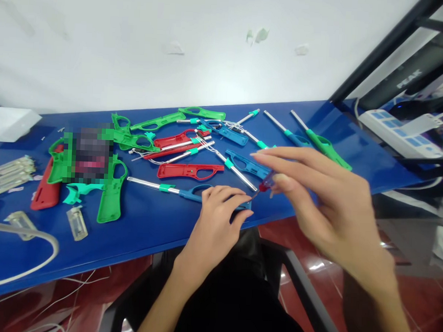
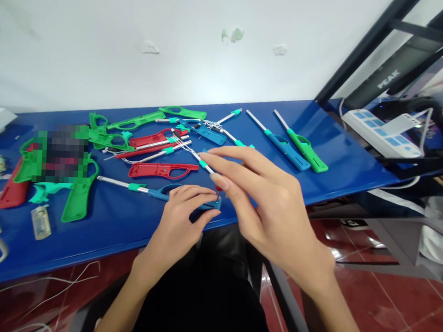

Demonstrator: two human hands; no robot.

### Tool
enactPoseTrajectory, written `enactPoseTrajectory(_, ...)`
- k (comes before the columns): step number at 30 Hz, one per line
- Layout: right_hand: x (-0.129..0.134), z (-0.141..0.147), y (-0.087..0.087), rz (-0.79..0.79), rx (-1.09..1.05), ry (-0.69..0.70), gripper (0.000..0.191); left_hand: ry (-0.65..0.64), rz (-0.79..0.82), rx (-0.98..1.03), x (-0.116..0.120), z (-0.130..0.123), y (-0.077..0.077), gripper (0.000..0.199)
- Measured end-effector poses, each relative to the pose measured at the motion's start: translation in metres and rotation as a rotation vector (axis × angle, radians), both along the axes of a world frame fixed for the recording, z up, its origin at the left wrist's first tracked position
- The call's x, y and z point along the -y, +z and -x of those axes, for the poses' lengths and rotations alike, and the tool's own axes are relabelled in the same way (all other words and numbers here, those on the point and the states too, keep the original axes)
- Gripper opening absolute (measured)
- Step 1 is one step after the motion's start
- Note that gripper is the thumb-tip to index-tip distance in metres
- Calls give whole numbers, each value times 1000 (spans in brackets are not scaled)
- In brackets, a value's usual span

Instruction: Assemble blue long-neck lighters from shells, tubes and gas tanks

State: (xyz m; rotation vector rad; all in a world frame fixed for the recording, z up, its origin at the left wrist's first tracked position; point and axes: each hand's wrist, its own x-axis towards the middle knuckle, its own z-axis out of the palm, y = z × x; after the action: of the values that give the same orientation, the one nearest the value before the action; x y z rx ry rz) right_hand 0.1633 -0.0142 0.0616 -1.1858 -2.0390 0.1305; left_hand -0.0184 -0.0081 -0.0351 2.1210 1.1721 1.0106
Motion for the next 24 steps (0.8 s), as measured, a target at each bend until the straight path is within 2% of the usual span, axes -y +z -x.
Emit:
enactPoseTrajectory(2, 3, -1, 1, 30, -33, 5, 35, 1, 2, 4, 0, 0, -1, 20)
enactPoseTrajectory(4, 3, 1, 0, 15, -92, -59, 23, 0, 5, 9, 0, 0, -1, 20)
enactPoseTrajectory(7, -1, 7, -8, -64, -126, -139, 9, -3, 3, 15, 1, 0, -1, 21)
enactPoseTrajectory(10, -4, 8, -13, -136, -91, -121, 11, -4, -1, 19, 1, -1, 0, 22)
enactPoseTrajectory(14, 0, 0, -8, 60, -75, 9, 33, -5, 1, 20, 0, 0, 0, 20)
enactPoseTrajectory(16, 3, -1, -5, 102, -127, -3, 26, -6, 3, 21, 0, 0, 0, 20)
enactPoseTrajectory(20, -1, 6, -11, -46, -143, -116, 12, -5, 6, 18, 0, 0, -1, 23)
enactPoseTrajectory(24, -5, 6, -14, -101, -46, -104, 17, -4, 2, 21, 1, -1, 0, 22)
